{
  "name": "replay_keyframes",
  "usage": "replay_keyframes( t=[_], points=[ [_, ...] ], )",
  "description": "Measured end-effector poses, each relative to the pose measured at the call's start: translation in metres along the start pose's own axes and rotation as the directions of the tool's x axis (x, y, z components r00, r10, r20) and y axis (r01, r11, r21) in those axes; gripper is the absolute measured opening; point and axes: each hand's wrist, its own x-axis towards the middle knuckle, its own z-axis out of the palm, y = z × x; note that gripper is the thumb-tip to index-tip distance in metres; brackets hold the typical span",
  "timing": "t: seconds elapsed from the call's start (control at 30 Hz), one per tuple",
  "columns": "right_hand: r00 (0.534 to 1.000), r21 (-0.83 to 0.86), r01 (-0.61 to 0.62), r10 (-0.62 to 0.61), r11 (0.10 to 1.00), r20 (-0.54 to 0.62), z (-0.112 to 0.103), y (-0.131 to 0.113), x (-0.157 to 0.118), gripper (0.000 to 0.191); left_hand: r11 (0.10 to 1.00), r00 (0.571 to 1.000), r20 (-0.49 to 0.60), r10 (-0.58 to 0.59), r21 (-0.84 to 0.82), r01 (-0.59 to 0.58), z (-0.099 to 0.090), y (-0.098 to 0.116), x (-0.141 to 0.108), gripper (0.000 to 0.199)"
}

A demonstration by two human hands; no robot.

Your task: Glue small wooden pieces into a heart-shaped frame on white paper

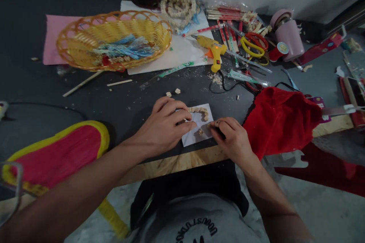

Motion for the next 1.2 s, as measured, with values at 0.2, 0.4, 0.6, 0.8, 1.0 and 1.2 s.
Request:
replay_keyframes(
  t=[0.2, 0.4, 0.6, 0.8, 1.0, 1.2],
  points=[
    [1.0, -0.038, -0.011, 0.01, 0.999, -0.005, 0.003, -0.003, 0.002, 0.014, 0.989, 0.997, 0.002, -0.078, -0.126, 0.077, 0.001, 0.0, -0.001, 0.027],
    [1.0, -0.033, -0.003, 0.003, 0.999, 0.001, 0.004, -0.001, 0.001, 0.013, 0.988, 0.99, -0.041, -0.133, -0.079, 0.129, -0.003, -0.006, -0.004, 0.024],
    [0.998, 0.019, 0.02, -0.019, 1.0, -0.058, -0.004, -0.014, 0.012, 0.01, 0.958, 0.972, -0.017, -0.232, -0.174, 0.226, -0.007, -0.015, -0.007, 0.019],
    [0.999, 0.034, 0.04, -0.039, 0.999, -0.031, 0.003, -0.037, 0.022, 0.005, 0.959, 0.983, 0.049, -0.175, -0.219, 0.181, -0.004, -0.016, -0.009, 0.016],
    [0.993, -0.019, -0.011, 0.009, 1.0, -0.116, -0.005, -0.027, 0.02, 0.004, 0.963, 0.979, 0.001, -0.202, -0.18, 0.199, -0.005, -0.015, -0.01, 0.016],
    [0.993, -0.037, -0.021, 0.017, 0.999, -0.116, -0.007, -0.012, 0.008, 0.005, 0.971, 0.977, 0.007, -0.211, -0.11, 0.21, -0.006, -0.013, -0.007, 0.02]
  ],
)
